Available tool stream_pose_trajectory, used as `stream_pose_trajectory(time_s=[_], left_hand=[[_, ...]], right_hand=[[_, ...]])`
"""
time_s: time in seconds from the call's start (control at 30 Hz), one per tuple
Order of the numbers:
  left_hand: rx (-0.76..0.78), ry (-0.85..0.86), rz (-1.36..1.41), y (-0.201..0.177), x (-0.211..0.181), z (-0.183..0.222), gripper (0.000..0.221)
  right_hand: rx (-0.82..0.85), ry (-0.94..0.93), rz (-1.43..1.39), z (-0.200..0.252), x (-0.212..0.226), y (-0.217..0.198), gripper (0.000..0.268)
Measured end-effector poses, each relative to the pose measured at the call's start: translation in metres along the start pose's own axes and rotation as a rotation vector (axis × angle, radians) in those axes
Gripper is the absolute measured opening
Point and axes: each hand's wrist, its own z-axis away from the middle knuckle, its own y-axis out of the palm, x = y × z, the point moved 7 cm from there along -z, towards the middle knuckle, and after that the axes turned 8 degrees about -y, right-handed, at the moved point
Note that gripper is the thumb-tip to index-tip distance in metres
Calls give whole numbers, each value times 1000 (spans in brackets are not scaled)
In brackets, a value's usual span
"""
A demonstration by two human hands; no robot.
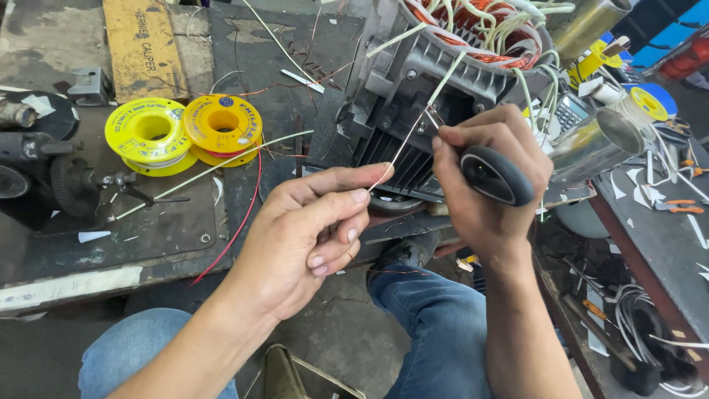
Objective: Repairing an electric motor by stripping wire insulation and connecting wires to the stator.
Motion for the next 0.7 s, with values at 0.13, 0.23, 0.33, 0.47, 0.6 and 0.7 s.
stream_pose_trajectory(time_s=[0.13,0.23,0.33,0.47,0.6,0.7], left_hand=[[18,-5,-6,0,4,0,38],[8,25,-2,-3,-2,-2,37],[-13,42,-128,-5,-3,0,40],[-164,286,-818,-2,-26,6,38],[-99,846,-1438,26,-31,28,36],[-256,928,-1855,25,-16,26,48]], right_hand=[[-35,-29,22,-3,-1,1,10],[26,-124,-18,-6,6,5,13],[5,-68,-7,-3,1,2,13],[95,-183,-30,-5,18,4,10],[128,-241,46,-4,22,-1,9],[219,-345,164,3,23,13,30]])
